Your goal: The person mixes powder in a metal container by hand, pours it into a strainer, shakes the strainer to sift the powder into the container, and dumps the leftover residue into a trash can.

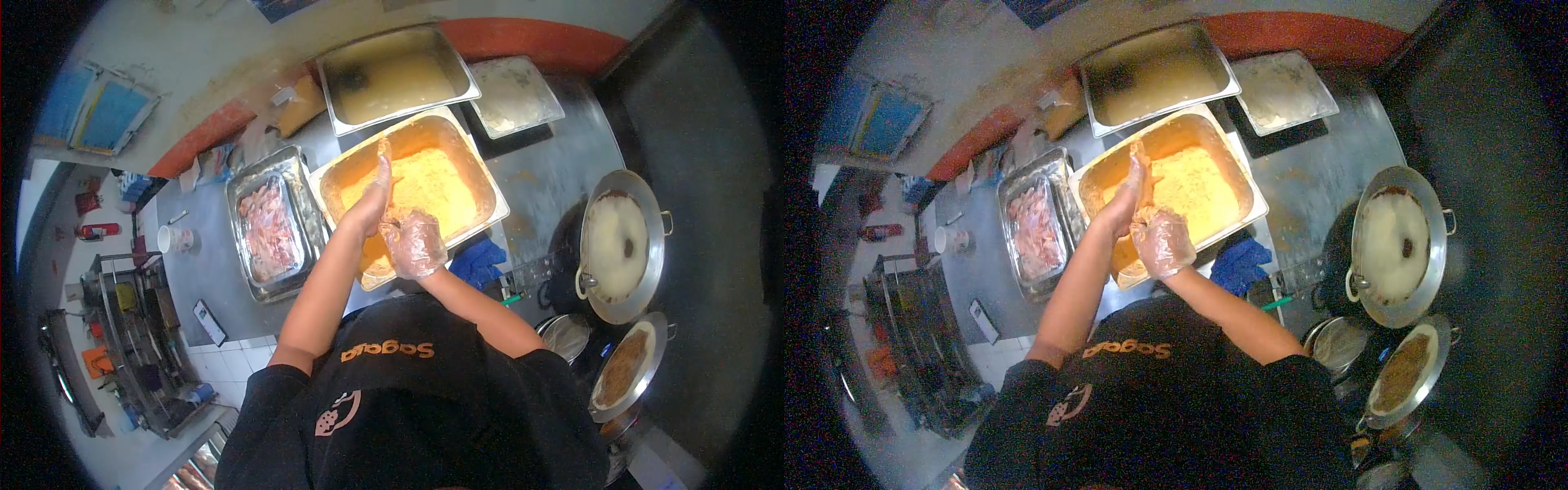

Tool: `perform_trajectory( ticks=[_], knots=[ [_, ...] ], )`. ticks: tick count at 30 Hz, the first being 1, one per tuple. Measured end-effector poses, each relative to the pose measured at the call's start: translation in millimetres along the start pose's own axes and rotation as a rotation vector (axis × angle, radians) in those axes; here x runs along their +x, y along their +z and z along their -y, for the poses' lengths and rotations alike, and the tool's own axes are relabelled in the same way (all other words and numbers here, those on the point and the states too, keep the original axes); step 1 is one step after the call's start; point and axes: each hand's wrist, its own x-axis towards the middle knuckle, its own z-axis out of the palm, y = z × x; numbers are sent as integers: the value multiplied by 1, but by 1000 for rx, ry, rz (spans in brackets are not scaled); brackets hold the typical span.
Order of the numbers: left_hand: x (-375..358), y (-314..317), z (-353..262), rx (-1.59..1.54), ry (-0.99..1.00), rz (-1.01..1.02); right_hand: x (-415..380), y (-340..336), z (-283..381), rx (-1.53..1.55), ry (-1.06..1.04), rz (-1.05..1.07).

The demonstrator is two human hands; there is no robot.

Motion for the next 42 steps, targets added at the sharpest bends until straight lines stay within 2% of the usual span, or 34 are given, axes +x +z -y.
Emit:
perform_trajectory(
  ticks=[3, 5, 8, 9, 12, 14, 15, 17, 19, 20, 21, 24, 26, 27, 29, 30, 32, 33, 35, 36, 38, 39, 41, 42],
  knots=[
    [-17, 16, -20, -414, -104, -59, 0, -9, 6, 52, -15, -3],
    [-8, 26, -19, -573, -1, -105, 2, -12, 9, 113, -34, -3],
    [6, 17, 1, -610, 39, -182, 4, -41, 33, 176, 148, 210],
    [3, 15, 2, -589, 34, -209, 2, -40, 33, 187, 125, 201],
    [-4, 8, 4, -720, -74, -20, -3, -36, 25, 235, 52, 210],
    [17, -4, 27, -485, 115, -143, -5, -37, 12, 282, -8, 254],
    [31, -11, 41, -364, 205, -212, -3, -24, -21, 216, -172, 296],
    [38, -24, 55, -162, 304, -362, 23, -40, -45, 388, -104, 414],
    [34, -32, 58, -74, 206, -465, 56, -16, -93, 247, 189, 433],
    [33, -33, 59, -46, 157, -497, 72, -3, -113, 121, 221, 439],
    [38, -33, 61, -14, 122, -531, 90, 12, -131, -42, 144, 410],
    [61, -31, 70, 154, 87, -658, 125, 42, -125, -527, 53, 690],
    [80, -36, 82, 419, 67, -752, 126, 103, -160, -657, -13, 659],
    [75, -32, 75, 437, 57, -726, 126, 124, -172, -723, -48, 643],
    [60, -20, 61, 470, 31, -673, 126, 98, -132, -864, -258, 862],
    [60, -22, 65, 387, 12, -581, 123, 77, -106, -928, -363, 975],
    [63, -26, 70, 224, -19, -393, 123, 43, -71, -671, -123, 1034],
    [55, -21, 63, 247, -42, -382, 119, 41, -75, -543, -20, 1005],
    [29, -8, 38, 299, -82, -358, 107, 46, -99, -281, 154, 877],
    [25, -12, 44, 299, 2, -338, 104, 46, -115, -150, 229, 784],
    [18, -31, 59, 294, 168, -300, 113, 12, -127, -37, 98, 715],
    [20, -39, 63, 632, 150, -217, 112, 3, -131, 21, 40, 685],
    [23, -49, 73, 1300, 110, -14, 95, 14, -141, -190, -14, 863],
    [18, -39, 67, 1403, 98, 28, 91, 22, -146, -301, -54, 937]
  ],
)
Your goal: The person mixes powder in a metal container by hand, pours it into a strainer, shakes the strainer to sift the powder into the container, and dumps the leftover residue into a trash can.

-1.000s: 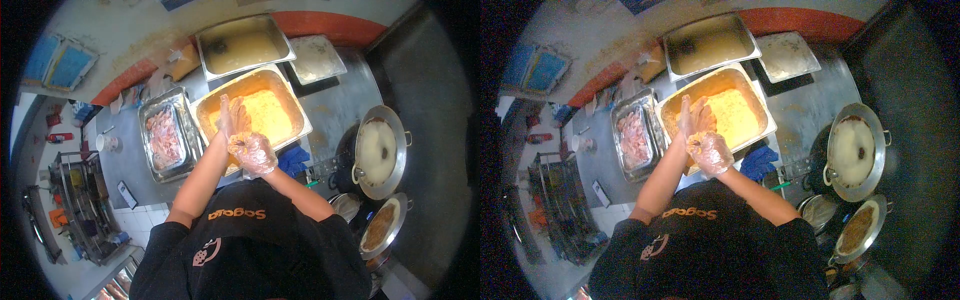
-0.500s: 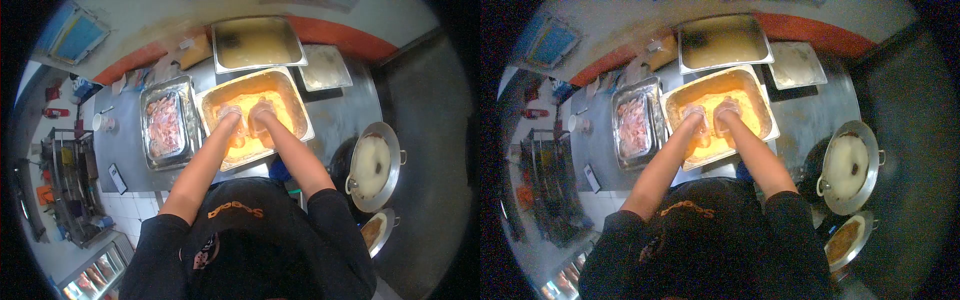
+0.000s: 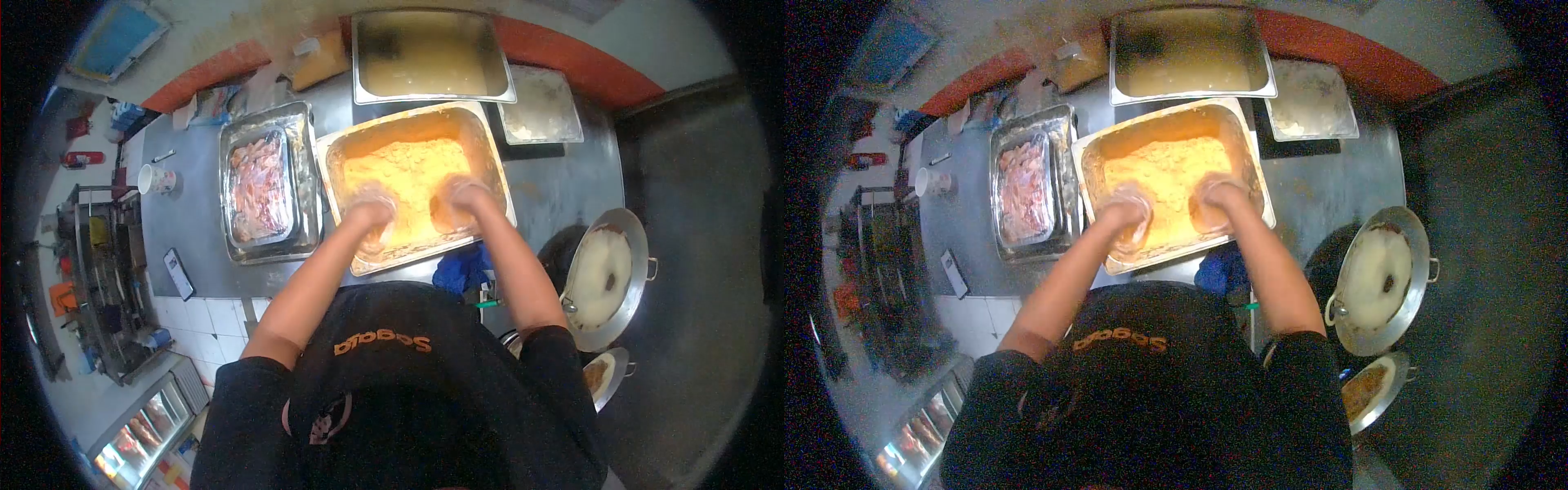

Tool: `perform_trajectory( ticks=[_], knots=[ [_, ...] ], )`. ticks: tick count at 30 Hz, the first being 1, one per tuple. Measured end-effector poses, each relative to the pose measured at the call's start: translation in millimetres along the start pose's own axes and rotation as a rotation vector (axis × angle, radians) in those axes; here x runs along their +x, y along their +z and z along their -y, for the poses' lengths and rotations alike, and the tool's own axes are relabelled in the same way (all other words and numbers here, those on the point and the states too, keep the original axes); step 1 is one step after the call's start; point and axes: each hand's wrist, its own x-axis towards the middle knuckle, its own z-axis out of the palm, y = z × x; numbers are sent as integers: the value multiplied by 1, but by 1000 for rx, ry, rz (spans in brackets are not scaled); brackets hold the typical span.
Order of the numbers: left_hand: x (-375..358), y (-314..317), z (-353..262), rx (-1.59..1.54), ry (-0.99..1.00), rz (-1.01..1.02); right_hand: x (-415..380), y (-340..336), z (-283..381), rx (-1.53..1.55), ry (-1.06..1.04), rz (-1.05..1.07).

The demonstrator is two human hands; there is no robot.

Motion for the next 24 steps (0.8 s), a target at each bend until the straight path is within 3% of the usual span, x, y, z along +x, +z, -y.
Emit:
perform_trajectory(
  ticks=[2, 4, 6, 9, 10, 12, 13, 15, 17, 19, 20, 22, 23, 24],
  knots=[
    [-11, -12, -42, 201, 33, 82, 13, 19, -5, -232, 6, 149],
    [4, 10, -49, -66, -190, -13, 26, 42, 9, -41, 93, 228],
    [7, 21, -52, -447, -358, -112, 5, 27, 25, 219, 120, 148],
    [25, 43, -34, -654, -233, 8, -10, 22, 33, 610, 161, -8],
    [24, 47, -35, -984, -292, -36, -12, 25, 34, 745, 177, -62],
    [20, 49, -41, -1645, -401, -137, -13, 1, 39, 696, 270, -4],
    [21, 44, -36, -1536, -338, -236, -10, -12, 42, 672, 317, 24],
    [18, 19, -24, -1291, -266, -404, 12, 0, 3, 908, 270, -231],
    [15, -11, -21, -1009, -329, -519, 34, -8, -10, 728, 304, -390],
    [31, -23, -16, -742, -482, -600, 54, -33, -4, 133, 404, -451],
    [42, -20, -15, -616, -562, -643, 61, -30, 5, 65, 382, -481],
    [59, -11, -20, -613, -580, -720, 86, -11, 13, -73, 340, -539],
    [63, -7, -21, -613, -593, -754, 93, -2, 10, -85, 256, -466],
    [62, -5, -20, -890, -482, -711, 90, 2, 16, -96, 173, -386]
  ],
)
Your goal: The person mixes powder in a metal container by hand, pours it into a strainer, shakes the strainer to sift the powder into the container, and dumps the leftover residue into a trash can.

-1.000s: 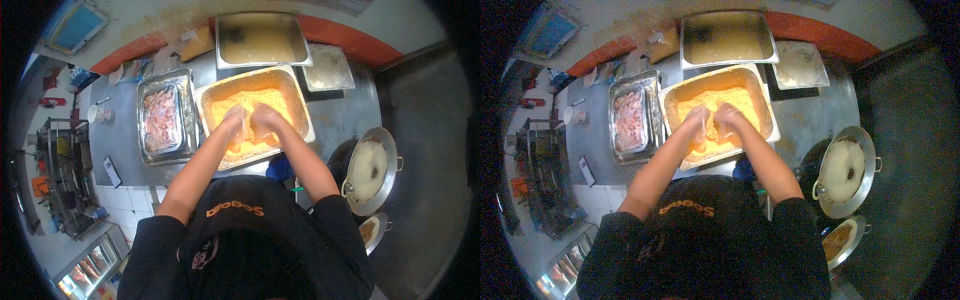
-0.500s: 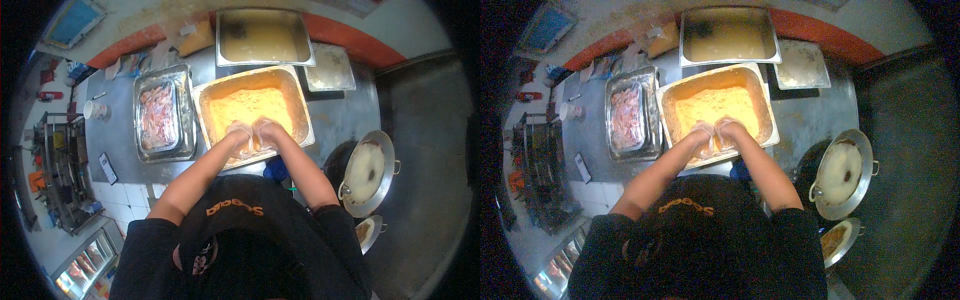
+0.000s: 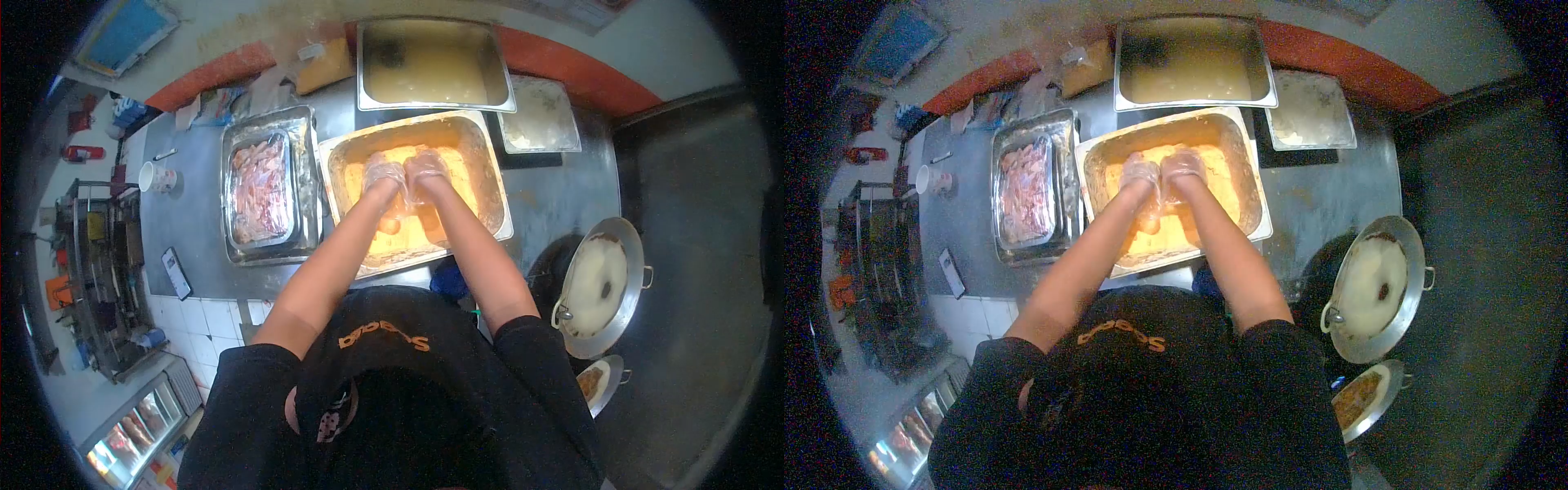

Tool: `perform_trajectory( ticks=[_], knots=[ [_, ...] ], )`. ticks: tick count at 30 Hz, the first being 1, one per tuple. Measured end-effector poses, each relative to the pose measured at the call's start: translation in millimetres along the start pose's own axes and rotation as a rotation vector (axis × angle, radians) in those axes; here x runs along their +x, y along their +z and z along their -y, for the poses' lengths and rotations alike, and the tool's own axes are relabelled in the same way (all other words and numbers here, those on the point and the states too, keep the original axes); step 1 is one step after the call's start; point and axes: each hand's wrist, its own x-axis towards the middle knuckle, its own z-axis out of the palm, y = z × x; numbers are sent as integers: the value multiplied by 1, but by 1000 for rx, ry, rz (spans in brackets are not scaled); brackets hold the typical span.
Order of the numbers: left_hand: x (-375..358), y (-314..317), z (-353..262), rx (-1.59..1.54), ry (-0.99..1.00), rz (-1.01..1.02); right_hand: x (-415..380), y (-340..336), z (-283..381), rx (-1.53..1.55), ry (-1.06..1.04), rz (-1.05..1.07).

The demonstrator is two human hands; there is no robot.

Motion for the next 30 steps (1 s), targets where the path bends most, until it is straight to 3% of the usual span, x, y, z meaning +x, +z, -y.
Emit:
perform_trajectory(
  ticks=[2, 4, 5, 8, 9, 11, 12, 14, 15, 18, 21, 22, 25, 27, 30],
  knots=[
    [-2, -3, 9, -512, -61, 246, -9, -2, -1, 69, -91, 148],
    [-33, -47, -34, -209, -76, 371, -49, -71, 13, 208, -95, 283],
    [-43, -64, -51, -60, -84, 430, -57, -74, 1, 363, 7, 198],
    [-30, -34, 17, 425, 351, 118, -69, -80, -23, 156, 165, 215],
    [-33, -32, 16, 638, 383, 375, -62, -21, -61, 227, -13, 61],
    [-38, -28, 9, 1060, 435, 889, -69, -37, -23, -117, -335, 382],
    [-43, -22, 10, 826, 336, 839, -72, -44, -6, -294, -494, 541],
    [-60, -9, 18, 361, 136, 727, -64, 12, -19, 163, -286, 460],
    [-75, -35, -24, 323, -31, 689, -65, 7, -17, 330, -173, 420],
    [-45, 0, 30, 362, 117, 222, -67, -22, -18, 730, 144, 267],
    [-40, -43, -7, 27, -32, 286, -49, -32, -36, 428, 226, 35],
    [-27, -36, -2, 102, -24, 244, -42, -56, -27, 154, 250, 126],
    [-4, -17, 10, 249, 25, 196, -23, -27, -17, -153, -80, 163],
    [-10, -15, 9, 244, 78, 287, -36, -28, 5, 159, 134, 196],
    [-21, -20, 6, 134, 102, 153, -47, -37, -7, 822, 285, 230]
  ],
)
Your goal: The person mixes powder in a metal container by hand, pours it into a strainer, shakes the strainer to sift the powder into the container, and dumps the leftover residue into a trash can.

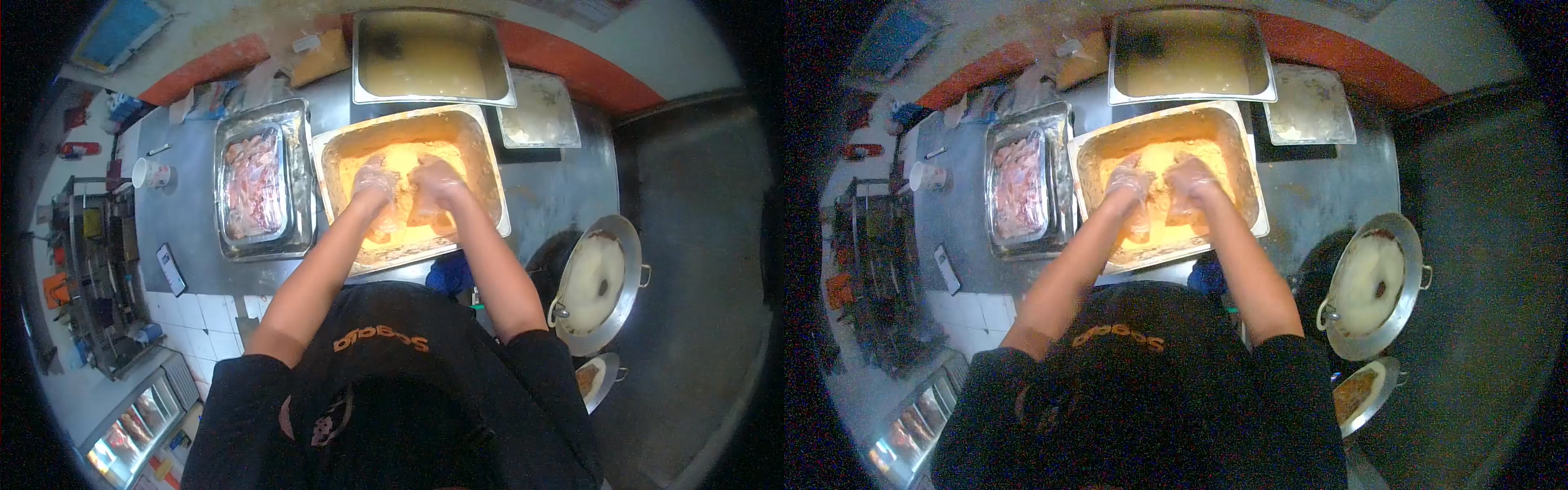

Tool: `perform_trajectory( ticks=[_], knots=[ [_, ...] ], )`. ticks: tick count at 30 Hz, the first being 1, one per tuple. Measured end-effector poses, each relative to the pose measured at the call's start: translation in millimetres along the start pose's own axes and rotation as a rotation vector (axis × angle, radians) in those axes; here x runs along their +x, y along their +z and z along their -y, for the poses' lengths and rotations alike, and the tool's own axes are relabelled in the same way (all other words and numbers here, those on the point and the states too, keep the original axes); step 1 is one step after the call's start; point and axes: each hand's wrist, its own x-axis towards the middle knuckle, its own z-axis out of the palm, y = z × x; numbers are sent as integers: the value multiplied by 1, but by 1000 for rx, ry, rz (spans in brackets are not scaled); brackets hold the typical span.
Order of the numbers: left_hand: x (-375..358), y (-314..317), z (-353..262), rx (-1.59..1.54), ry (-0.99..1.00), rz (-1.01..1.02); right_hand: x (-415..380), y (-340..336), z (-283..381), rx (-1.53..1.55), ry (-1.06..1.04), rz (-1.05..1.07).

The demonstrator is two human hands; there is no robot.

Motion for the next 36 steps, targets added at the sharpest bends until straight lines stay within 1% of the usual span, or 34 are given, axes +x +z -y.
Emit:
perform_trajectory(
  ticks=[2, 3, 4, 5, 6, 7, 9, 10, 12, 13, 15, 16, 17, 18, 20, 21, 23, 24, 25, 26, 28, 29, 30, 31, 34, 35, 36],
  knots=[
    [-19, -27, -19, -227, -109, 33, -31, -24, 16, 305, 49, 5],
    [-21, -31, -15, -196, -102, 52, -31, -28, 4, -35, -198, -202],
    [-23, -35, -11, -165, -93, 70, -20, -33, -18, -300, -173, -128],
    [-12, -30, 7, 7, -18, 86, 3, -38, -47, -566, -150, -55],
    [-3, -22, 23, 179, 60, 100, 15, -41, -62, -832, -126, 20],
    [3, -13, 36, 326, 162, 143, 12, -28, -49, -1122, -429, 228],
    [10, 1, 52, 619, 365, 230, 1, 4, -40, -1162, -421, 362],
    [9, 3, 49, 671, 358, 288, -4, 16, -35, -1181, -416, 431],
    [5, 6, 39, 773, 343, 405, -9, 31, -20, -1098, -246, 389],
    [3, 3, 35, 795, 350, 405, -11, 33, -15, -1056, -162, 367],
    [0, -7, 27, 841, 362, 404, 0, 22, -42, -872, -545, 235],
    [-2, -11, 22, 724, 320, 282, 2, 18, -42, -772, -734, 167],
    [-4, -14, 17, 606, 277, 161, 6, 15, -40, -593, -541, 31],
    [-5, -15, 15, 487, 234, 43, -1, 7, -20, -412, -346, -100],
    [8, -9, 31, 505, 324, -5, -12, -7, 13, -43, 51, -352],
    [14, -8, 36, 513, 372, -30, -1, -5, 6, -119, -67, -366],
    [15, -14, 24, 544, 273, 118, 28, 3, -15, -271, -306, -390],
    [16, -16, 19, 558, 223, 192, 26, 8, -7, -456, -296, -340],
    [33, 0, 40, 670, 265, 288, 17, 18, 6, -642, -283, -287],
    [63, 28, 79, 781, 306, 383, 10, 25, 15, -828, -268, -232],
    [65, 26, 77, 854, 325, 409, 6, 26, 13, -749, -275, -103],
    [26, -3, 36, 814, 301, 338, 3, 18, 16, -716, -289, -43],
    [2, -23, 7, 772, 272, 271, -1, 9, 17, -684, -300, 24],
    [6, -27, 1, 882, 229, 487, -1, 3, 17, -650, -307, 94],
    [6, -4, 12, 453, -27, 35, 15, -5, 27, -510, -156, -510],
    [34, 26, 51, 559, 9, 76, 34, 3, 20, -783, -193, -421],
    [23, 16, 29, 481, -25, 33, 63, 17, -1, -1054, -225, -328]
  ],
)
